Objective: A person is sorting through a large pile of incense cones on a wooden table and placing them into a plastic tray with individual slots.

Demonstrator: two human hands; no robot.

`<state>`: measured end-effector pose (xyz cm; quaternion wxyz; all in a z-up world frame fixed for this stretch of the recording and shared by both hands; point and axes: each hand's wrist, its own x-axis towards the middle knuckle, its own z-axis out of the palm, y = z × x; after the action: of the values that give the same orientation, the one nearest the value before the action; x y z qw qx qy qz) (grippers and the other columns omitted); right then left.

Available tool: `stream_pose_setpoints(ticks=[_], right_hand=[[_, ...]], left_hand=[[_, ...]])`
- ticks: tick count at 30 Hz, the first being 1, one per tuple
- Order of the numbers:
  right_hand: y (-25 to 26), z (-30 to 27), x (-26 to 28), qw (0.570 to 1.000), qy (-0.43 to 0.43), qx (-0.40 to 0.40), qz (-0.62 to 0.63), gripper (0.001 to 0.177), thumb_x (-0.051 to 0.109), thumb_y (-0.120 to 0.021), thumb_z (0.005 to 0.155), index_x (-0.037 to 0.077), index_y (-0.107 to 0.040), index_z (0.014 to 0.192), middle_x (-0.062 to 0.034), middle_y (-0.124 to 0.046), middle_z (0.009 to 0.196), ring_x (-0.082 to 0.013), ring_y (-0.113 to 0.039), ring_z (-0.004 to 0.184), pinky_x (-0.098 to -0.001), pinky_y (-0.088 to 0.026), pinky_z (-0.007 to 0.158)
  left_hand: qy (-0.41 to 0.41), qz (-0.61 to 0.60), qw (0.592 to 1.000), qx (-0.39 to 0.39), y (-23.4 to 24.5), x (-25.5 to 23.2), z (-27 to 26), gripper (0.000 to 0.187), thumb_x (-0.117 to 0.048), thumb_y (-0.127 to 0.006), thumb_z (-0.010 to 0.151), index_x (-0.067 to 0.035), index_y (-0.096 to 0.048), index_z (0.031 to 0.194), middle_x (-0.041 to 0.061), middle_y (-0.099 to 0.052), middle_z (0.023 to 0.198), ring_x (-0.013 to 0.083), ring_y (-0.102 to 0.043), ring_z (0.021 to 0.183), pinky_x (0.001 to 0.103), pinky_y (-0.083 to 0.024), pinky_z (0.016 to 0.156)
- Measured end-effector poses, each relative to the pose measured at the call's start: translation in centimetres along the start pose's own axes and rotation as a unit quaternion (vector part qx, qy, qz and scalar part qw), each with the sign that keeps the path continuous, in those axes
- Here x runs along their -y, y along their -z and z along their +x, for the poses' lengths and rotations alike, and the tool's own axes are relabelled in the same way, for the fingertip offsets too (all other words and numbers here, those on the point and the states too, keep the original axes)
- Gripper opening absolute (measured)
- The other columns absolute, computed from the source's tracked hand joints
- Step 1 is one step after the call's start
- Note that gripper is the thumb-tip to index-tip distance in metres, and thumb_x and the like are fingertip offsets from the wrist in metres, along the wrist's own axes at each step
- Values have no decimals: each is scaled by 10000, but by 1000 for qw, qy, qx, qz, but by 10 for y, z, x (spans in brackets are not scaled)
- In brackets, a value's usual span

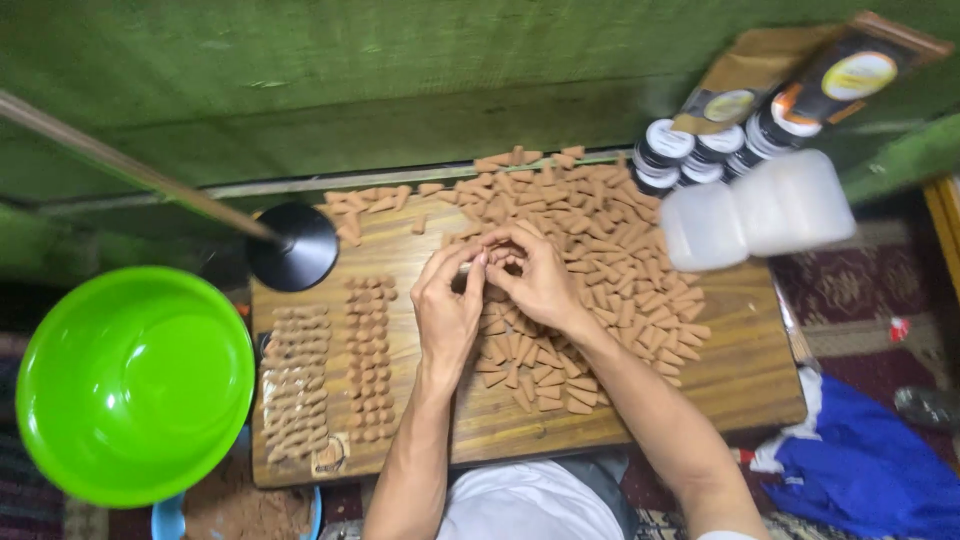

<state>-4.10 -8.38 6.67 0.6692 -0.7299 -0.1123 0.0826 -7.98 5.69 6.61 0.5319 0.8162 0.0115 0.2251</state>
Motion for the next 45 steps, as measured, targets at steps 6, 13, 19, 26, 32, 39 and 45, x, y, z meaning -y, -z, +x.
stream_pose_setpoints(ticks=[6, 13, 19, 26, 32, 39, 45], right_hand=[[-48, 0, -24, 994, -7, 100, -33, 320, -88, -707, 829, -18, -657, 1137, -116, -571, 1024, -201, -702, 879, -325, -575, 859], [-90, 6, -43, 977, 52, 166, -121, 269, -61, -747, 801, 44, -703, 1046, -128, -632, 935, -286, -755, 881, -354, -605, 802], [-111, 2, -82, 971, 52, 144, -182, 245, 2, -793, 777, 85, -696, 987, -110, -675, 840, -306, -720, 846, -406, -578, 767], [-117, -2, -78, 973, 35, 121, -196, 220, -11, -766, 788, 74, -718, 985, -145, -715, 810, -327, -719, 793, -412, -582, 735], [-116, -5, -74, 978, 46, 94, -180, 208, 4, -805, 759, 68, -699, 926, -147, -691, 783, -337, -713, 788, -416, -579, 738], [-121, -7, -85, 974, 53, 94, -200, 180, 37, -829, 762, 78, -687, 865, -133, -679, 735, -337, -701, 765, -427, -555, 716], [-124, -8, -92, 973, 48, 90, -205, 163, 48, -823, 772, 97, -686, 844, -104, -675, 719, -310, -699, 768, -409, -551, 733]], left_hand=[[-29, 101, 994, -23, 50, 18, -33, 126, -77, -688, 936, -72, -768, 1033, 70, -738, 989, 273, -719, 982, 397, -540, 955], [-37, 262, 964, -16, 84, 38, -57, 145, -124, -704, 922, -83, -764, 1047, 87, -703, 1042, 266, -639, 1131, 443, -409, 1133], [13, 341, 940, 27, 86, 57, -67, 204, -179, -724, 871, -117, -773, 1059, 86, -632, 1200, 299, -483, 1302, 493, -296, 1214], [9, 355, 934, 30, 82, 52, -68, 238, -135, -700, 871, -76, -757, 1094, 130, -574, 1321, 370, -406, 1401, 536, -247, 1228], [27, 366, 930, 36, 84, 53, -70, 296, -190, -707, 865, -119, -740, 1151, 120, -548, 1333, 372, -346, 1453, 537, -208, 1245], [35, 373, 927, 34, 85, 62, -73, 291, -216, -727, 857, -106, -729, 1127, 135, -529, 1366, 385, -313, 1473, 555, -173, 1247], [49, 377, 924, 36, 88, 61, -72, 300, -243, -721, 866, -144, -728, 1150, 117, -519, 1379, 382, -298, 1480, 559, -148, 1250]])
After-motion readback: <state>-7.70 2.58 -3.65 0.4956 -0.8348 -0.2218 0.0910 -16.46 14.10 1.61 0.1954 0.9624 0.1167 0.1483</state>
